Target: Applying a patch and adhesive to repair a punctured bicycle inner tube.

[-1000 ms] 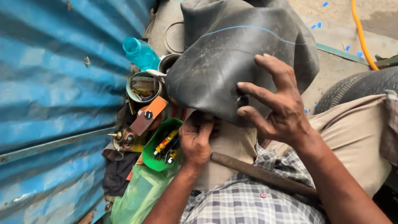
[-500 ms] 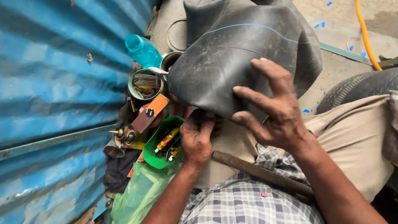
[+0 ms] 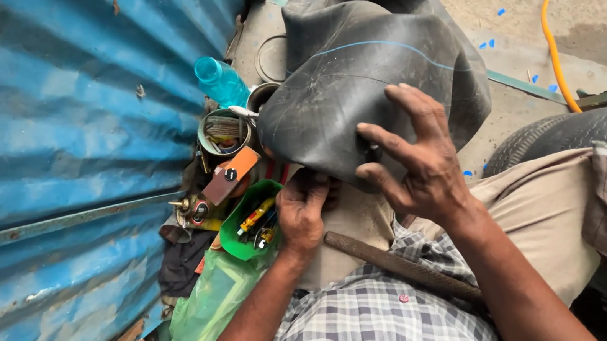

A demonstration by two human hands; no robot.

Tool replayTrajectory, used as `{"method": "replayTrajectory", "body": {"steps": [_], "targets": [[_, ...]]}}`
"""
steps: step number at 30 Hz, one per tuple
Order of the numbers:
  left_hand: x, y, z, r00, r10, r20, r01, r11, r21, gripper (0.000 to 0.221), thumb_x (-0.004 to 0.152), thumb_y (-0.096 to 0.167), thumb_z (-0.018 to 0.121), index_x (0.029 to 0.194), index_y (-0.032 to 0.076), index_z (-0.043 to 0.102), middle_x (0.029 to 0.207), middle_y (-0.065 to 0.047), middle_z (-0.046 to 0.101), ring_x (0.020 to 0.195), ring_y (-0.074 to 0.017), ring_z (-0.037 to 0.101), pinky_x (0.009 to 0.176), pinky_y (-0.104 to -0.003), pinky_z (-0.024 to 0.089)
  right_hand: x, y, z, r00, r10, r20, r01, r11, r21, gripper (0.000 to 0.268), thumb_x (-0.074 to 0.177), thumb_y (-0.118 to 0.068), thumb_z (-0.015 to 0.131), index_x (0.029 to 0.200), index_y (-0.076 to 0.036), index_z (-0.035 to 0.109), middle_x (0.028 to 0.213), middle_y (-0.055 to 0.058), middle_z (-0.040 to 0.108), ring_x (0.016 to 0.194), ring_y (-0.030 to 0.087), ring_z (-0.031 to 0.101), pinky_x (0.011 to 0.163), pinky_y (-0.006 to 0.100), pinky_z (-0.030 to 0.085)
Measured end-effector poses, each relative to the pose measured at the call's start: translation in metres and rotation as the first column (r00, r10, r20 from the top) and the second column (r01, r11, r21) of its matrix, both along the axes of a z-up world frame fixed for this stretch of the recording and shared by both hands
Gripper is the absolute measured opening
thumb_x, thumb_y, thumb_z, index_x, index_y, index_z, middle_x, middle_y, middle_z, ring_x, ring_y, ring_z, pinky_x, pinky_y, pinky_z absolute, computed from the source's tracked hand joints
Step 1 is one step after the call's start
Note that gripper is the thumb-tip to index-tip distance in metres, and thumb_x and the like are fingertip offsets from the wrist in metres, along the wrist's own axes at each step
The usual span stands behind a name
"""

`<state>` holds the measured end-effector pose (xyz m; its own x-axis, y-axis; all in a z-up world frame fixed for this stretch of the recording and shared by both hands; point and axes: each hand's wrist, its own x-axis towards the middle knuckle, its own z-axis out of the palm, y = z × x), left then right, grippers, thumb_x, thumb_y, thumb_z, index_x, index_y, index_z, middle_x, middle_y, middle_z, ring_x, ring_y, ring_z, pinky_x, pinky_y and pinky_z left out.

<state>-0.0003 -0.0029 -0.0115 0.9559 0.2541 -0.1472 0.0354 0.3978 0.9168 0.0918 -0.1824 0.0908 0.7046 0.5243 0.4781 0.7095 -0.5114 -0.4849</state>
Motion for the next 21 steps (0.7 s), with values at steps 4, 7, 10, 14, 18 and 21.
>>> {"method": "replayTrajectory", "body": {"steps": [4,7,10,14,18,21], "targets": [[-0.002,0.003,-0.008,1.000,0.019,0.023,-0.018,0.999,-0.038,0.023,0.103,0.021,0.067,0.105,-0.002,0.070,0.091,-0.007,0.074,0.079,-0.0132,0.068,0.075,-0.029,0.058,-0.006,-0.008,-0.003,0.999,-0.042,0.022,0.042,0.998,-0.037,0.048,0.086,-0.037,0.084,0.126,-0.012,0.073,0.152,0.024,0.048,0.145,0.043,0.045,0.121,0.054,0.038],[0.001,0.004,-0.006,0.999,0.010,-0.053,-0.008,1.000,0.023,0.025,0.103,0.024,0.067,0.103,-0.001,0.072,0.088,-0.006,0.074,0.077,-0.0126,0.068,0.071,-0.029,0.058,-0.009,-0.008,-0.002,1.000,0.023,0.016,-0.023,1.000,0.007,0.050,0.084,-0.040,0.084,0.125,-0.013,0.073,0.150,0.024,0.048,0.142,0.042,0.046,0.120,0.053,0.039],[0.000,0.030,-0.017,0.993,0.043,-0.109,-0.048,0.998,-0.041,0.020,0.098,0.021,0.068,0.103,0.002,0.072,0.088,-0.008,0.074,0.074,-0.0158,0.069,0.070,-0.031,0.059,-0.005,-0.010,-0.007,1.000,0.022,-0.015,-0.021,0.999,0.048,0.047,0.090,-0.034,0.083,0.130,-0.011,0.072,0.153,0.024,0.047,0.143,0.042,0.046,0.122,0.052,0.041],[-0.007,0.110,-0.075,0.967,0.225,0.121,-0.222,0.501,0.836,0.015,0.089,0.012,0.074,0.101,0.003,0.071,0.094,-0.015,0.071,0.086,-0.0340,0.069,0.077,-0.042,0.054,-0.016,-0.011,-0.011,0.999,-0.035,0.009,0.035,0.999,0.003,0.049,0.092,-0.030,0.083,0.134,-0.009,0.070,0.152,0.023,0.049,0.141,0.041,0.048,0.118,0.049,0.044],[-0.020,0.170,-0.164,0.923,0.383,-0.037,-0.127,0.396,0.909,0.035,0.080,0.010,0.077,0.115,0.007,0.073,0.105,-0.016,0.065,0.099,-0.0360,0.063,0.086,-0.046,0.052,-0.029,-0.016,-0.014,0.995,-0.091,-0.035,0.091,0.996,0.005,0.043,0.101,-0.029,0.084,0.134,-0.008,0.069,0.153,0.021,0.051,0.136,0.035,0.050,0.110,0.042,0.044],[-0.017,0.168,-0.168,0.920,0.357,-0.163,0.042,0.323,0.946,0.040,0.075,0.008,0.080,0.115,0.012,0.075,0.106,-0.014,0.062,0.102,-0.0384,0.055,0.090,-0.048,0.046,-0.035,-0.006,-0.007,0.998,-0.032,0.049,0.036,0.997,-0.071,0.041,0.093,-0.027,0.085,0.128,-0.011,0.072,0.147,0.020,0.055,0.139,0.035,0.053,0.113,0.045,0.047]]}}
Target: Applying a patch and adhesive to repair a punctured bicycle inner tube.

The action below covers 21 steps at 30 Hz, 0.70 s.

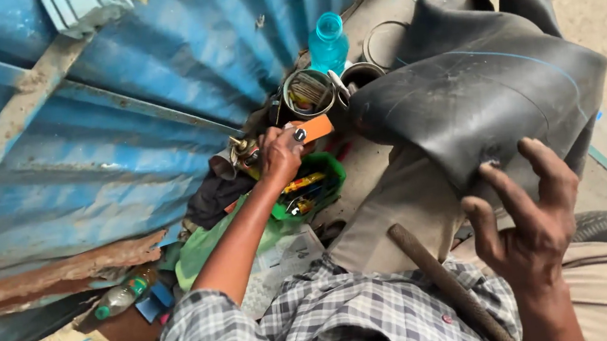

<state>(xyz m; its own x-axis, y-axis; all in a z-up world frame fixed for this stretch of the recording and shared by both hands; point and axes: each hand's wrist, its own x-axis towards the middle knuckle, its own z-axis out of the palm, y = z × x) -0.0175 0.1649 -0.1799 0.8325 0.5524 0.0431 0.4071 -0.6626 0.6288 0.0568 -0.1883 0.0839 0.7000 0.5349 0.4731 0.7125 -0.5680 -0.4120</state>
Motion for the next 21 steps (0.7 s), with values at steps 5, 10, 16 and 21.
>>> {"method": "replayTrajectory", "body": {"steps": [5,10,16,21], "targets": [[0.015,0.001,-0.028,0.998,-0.065,0.003,0.064,0.995,0.076,0.036,0.075,0.011,0.081,0.110,0.012,0.071,0.114,-0.012,0.060,0.107,-0.0379,0.053,0.093,-0.050,0.045,0.008,0.000,0.003,0.999,-0.034,-0.002,0.034,0.999,0.038,0.038,0.098,-0.025,0.081,0.130,-0.007,0.070,0.145,0.023,0.053,0.134,0.038,0.053,0.109,0.045,0.048],[0.015,-0.002,-0.031,0.996,-0.075,-0.053,0.081,0.989,0.125,0.029,0.079,0.010,0.080,0.107,0.013,0.071,0.114,-0.010,0.059,0.109,-0.0378,0.053,0.088,-0.051,0.047,0.003,0.000,0.000,0.999,-0.039,-0.015,0.039,0.999,-0.017,0.041,0.097,-0.024,0.083,0.132,-0.006,0.071,0.145,0.022,0.056,0.129,0.038,0.058,0.105,0.043,0.050],[0.008,-0.003,-0.041,0.983,-0.164,0.083,0.131,0.941,0.311,0.025,0.080,0.014,0.076,0.101,0.005,0.068,0.119,-0.012,0.060,0.107,-0.0369,0.055,0.087,-0.051,0.047,0.005,-0.004,-0.008,0.995,-0.033,-0.098,0.044,0.993,0.108,0.034,0.109,-0.025,0.077,0.133,-0.003,0.067,0.145,0.022,0.055,0.134,0.033,0.060,0.113,0.038,0.053],[0.002,-0.001,-0.054,0.968,-0.191,0.165,0.129,0.935,0.330,0.014,0.092,0.011,0.066,0.105,0.005,0.070,0.113,-0.013,0.062,0.100,-0.0358,0.059,0.085,-0.049,0.050,0.006,-0.017,-0.020,0.991,-0.060,-0.117,0.079,0.982,0.171,0.034,0.111,-0.024,0.078,0.134,-0.002,0.068,0.143,0.019,0.059,0.127,0.030,0.061,0.113,0.037,0.052]]}}
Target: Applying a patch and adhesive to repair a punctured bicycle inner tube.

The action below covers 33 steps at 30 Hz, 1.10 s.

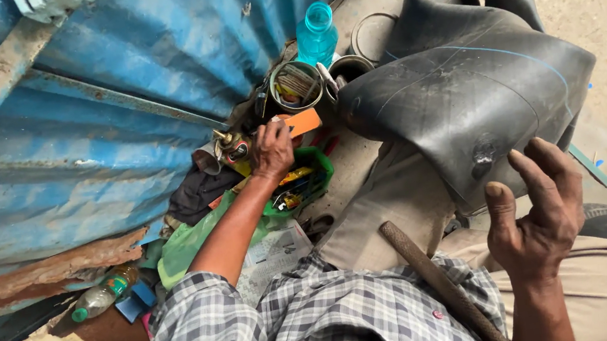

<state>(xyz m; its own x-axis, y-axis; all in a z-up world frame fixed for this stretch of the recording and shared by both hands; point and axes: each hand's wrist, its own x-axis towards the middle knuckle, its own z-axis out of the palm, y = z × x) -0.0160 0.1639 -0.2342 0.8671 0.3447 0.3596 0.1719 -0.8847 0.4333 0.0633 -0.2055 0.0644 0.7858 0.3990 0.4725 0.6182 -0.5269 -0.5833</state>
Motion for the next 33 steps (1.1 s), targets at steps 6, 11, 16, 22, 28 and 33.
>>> {"method": "replayTrajectory", "body": {"steps": [6,11,16,22,28,33], "targets": [[0.014,0.008,0.034,0.904,0.421,-0.077,-0.175,0.199,-0.964,0.022,0.100,0.021,0.064,0.095,0.002,0.074,0.081,-0.005,0.069,0.067,-0.0131,0.059,0.061,-0.030,0.049,0.005,0.020,0.037,0.992,-0.008,-0.125,0.039,0.969,0.242,0.035,0.101,-0.011,0.075,0.131,0.002,0.064,0.138,0.018,0.059,0.121,0.022,0.063,0.102,0.031,0.055],[0.002,-0.066,0.249,0.986,0.134,0.098,0.072,0.190,-0.979,0.022,0.098,0.023,0.070,0.094,0.001,0.074,0.077,0.000,0.067,0.065,-0.0064,0.061,0.059,-0.024,0.051,-0.008,0.035,0.043,0.971,0.162,-0.174,-0.102,0.945,0.310,0.032,0.101,0.005,0.074,0.131,0.006,0.062,0.122,0.016,0.070,0.109,0.020,0.071,0.098,0.030,0.059],[0.004,-0.117,0.320,0.969,-0.114,0.217,0.234,0.167,-0.958,0.024,0.099,0.023,0.067,0.095,0.002,0.076,0.074,0.002,0.068,0.066,-0.0046,0.060,0.060,-0.023,0.049,-0.019,0.070,0.065,0.935,0.342,-0.088,-0.292,0.890,0.350,0.038,0.093,0.012,0.071,0.130,0.004,0.064,0.117,0.016,0.072,0.106,0.022,0.072,0.096,0.030,0.060],[-0.004,-0.132,0.313,0.974,-0.142,0.178,0.177,-0.018,-0.984,0.026,0.100,0.023,0.066,0.094,0.000,0.077,0.072,0.001,0.064,0.065,-0.0063,0.059,0.059,-0.025,0.050,-0.025,0.077,0.053,0.920,0.340,-0.193,-0.273,0.912,0.305,0.046,0.089,0.014,0.072,0.133,0.006,0.061,0.120,0.018,0.073,0.108,0.022,0.073,0.094,0.032,0.062],[-0.010,-0.124,0.303,0.957,-0.192,0.217,0.190,-0.150,-0.970,0.024,0.101,0.020,0.064,0.108,0.000,0.075,0.084,-0.004,0.070,0.076,-0.0089,0.065,0.068,-0.025,0.054,-0.028,0.079,0.047,0.869,0.314,-0.383,-0.131,0.892,0.433,0.048,0.090,0.009,0.075,0.135,0.006,0.059,0.121,0.018,0.073,0.110,0.019,0.073,0.096,0.030,0.063],[-0.010,-0.125,0.302,0.950,-0.135,0.283,0.251,-0.216,-0.944,0.022,0.097,0.010,0.071,0.115,-0.002,0.072,0.094,-0.006,0.072,0.081,-0.0101,0.066,0.073,-0.026,0.056,-0.028,0.082,0.053,0.821,0.338,-0.461,-0.111,0.886,0.451,0.046,0.090,0.007,0.074,0.134,0.007,0.060,0.120,0.018,0.073,0.110,0.020,0.073,0.096,0.030,0.063]]}}
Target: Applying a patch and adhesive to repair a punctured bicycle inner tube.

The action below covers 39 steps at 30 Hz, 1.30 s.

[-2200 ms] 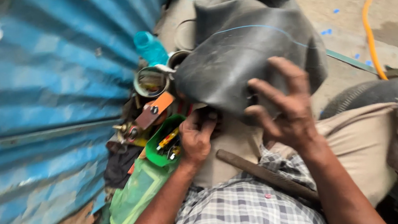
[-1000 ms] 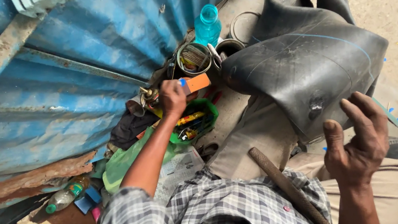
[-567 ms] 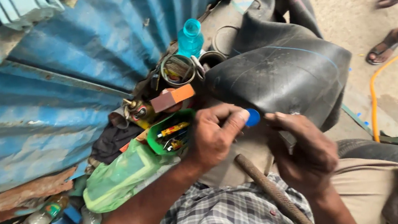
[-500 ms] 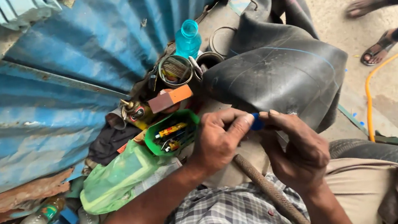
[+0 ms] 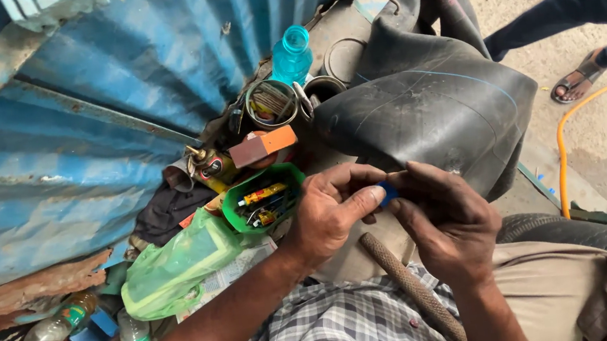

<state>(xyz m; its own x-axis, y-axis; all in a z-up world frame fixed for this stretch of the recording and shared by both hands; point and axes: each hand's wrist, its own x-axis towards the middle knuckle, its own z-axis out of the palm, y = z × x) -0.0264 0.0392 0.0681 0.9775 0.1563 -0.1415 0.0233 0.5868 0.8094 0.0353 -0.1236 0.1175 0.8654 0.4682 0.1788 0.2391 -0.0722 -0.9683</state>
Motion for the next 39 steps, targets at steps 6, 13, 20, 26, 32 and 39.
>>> {"method": "replayTrajectory", "body": {"steps": [6,13,20,26,32,39], "targets": [[0.002,0.009,0.007,0.996,-0.047,-0.079,0.036,0.990,-0.138,0.021,0.093,0.005,0.072,0.112,-0.003,0.071,0.092,-0.009,0.073,0.078,-0.0123,0.068,0.069,-0.029,0.058,0.018,-0.014,-0.006,0.891,0.202,-0.407,-0.049,0.933,0.357,0.050,0.091,0.010,0.073,0.139,0.009,0.059,0.120,0.019,0.070,0.107,0.023,0.072,0.094,0.034,0.062],[-0.014,0.008,0.025,0.974,0.221,0.040,-0.216,0.874,0.435,0.020,0.097,0.007,0.068,0.116,-0.001,0.071,0.090,-0.005,0.075,0.077,-0.0073,0.070,0.069,-0.023,0.059,0.003,0.004,-0.001,0.987,0.067,-0.148,-0.053,0.994,0.100,0.051,0.092,0.009,0.069,0.141,0.006,0.055,0.124,0.018,0.070,0.112,0.021,0.072,0.100,0.032,0.061],[-0.018,0.018,0.024,0.981,0.192,-0.005,-0.185,0.952,0.243,0.020,0.099,0.006,0.066,0.115,-0.005,0.069,0.090,-0.007,0.073,0.076,-0.0081,0.068,0.068,-0.024,0.058,-0.005,0.016,-0.007,0.992,0.109,0.056,-0.107,0.993,-0.045,0.059,0.090,0.006,0.075,0.145,0.002,0.054,0.125,0.017,0.073,0.111,0.020,0.072,0.095,0.030,0.062],[-0.021,0.022,0.022,0.985,0.164,-0.043,-0.155,0.973,0.168,0.022,0.098,0.006,0.063,0.117,-0.006,0.068,0.096,-0.009,0.075,0.081,-0.0099,0.071,0.071,-0.027,0.061,-0.002,0.015,-0.022,0.948,0.146,-0.284,-0.097,0.979,0.179,0.059,0.089,0.008,0.073,0.144,0.005,0.052,0.126,0.020,0.071,0.115,0.022,0.071,0.098,0.035,0.062],[-0.015,0.016,0.023,0.991,0.130,-0.014,-0.123,0.964,0.235,0.029,0.092,0.003,0.070,0.120,-0.004,0.066,0.099,-0.006,0.072,0.086,-0.0084,0.068,0.077,-0.026,0.060,-0.002,0.015,-0.014,0.958,0.136,-0.253,-0.084,0.975,0.207,0.057,0.090,0.010,0.072,0.144,0.004,0.054,0.125,0.016,0.070,0.115,0.019,0.069,0.098,0.033,0.061],[0.002,0.003,0.019,0.997,0.076,-0.032,-0.068,0.974,0.214,0.020,0.092,0.004,0.074,0.110,-0.003,0.069,0.092,-0.004,0.075,0.081,-0.0077,0.067,0.074,-0.023,0.056,0.002,-0.001,0.000,0.982,0.097,-0.163,-0.085,0.993,0.080,0.062,0.089,0.006,0.076,0.147,-0.003,0.054,0.113,0.004,0.071,0.096,0.007,0.066,0.080,0.020,0.055]]}}
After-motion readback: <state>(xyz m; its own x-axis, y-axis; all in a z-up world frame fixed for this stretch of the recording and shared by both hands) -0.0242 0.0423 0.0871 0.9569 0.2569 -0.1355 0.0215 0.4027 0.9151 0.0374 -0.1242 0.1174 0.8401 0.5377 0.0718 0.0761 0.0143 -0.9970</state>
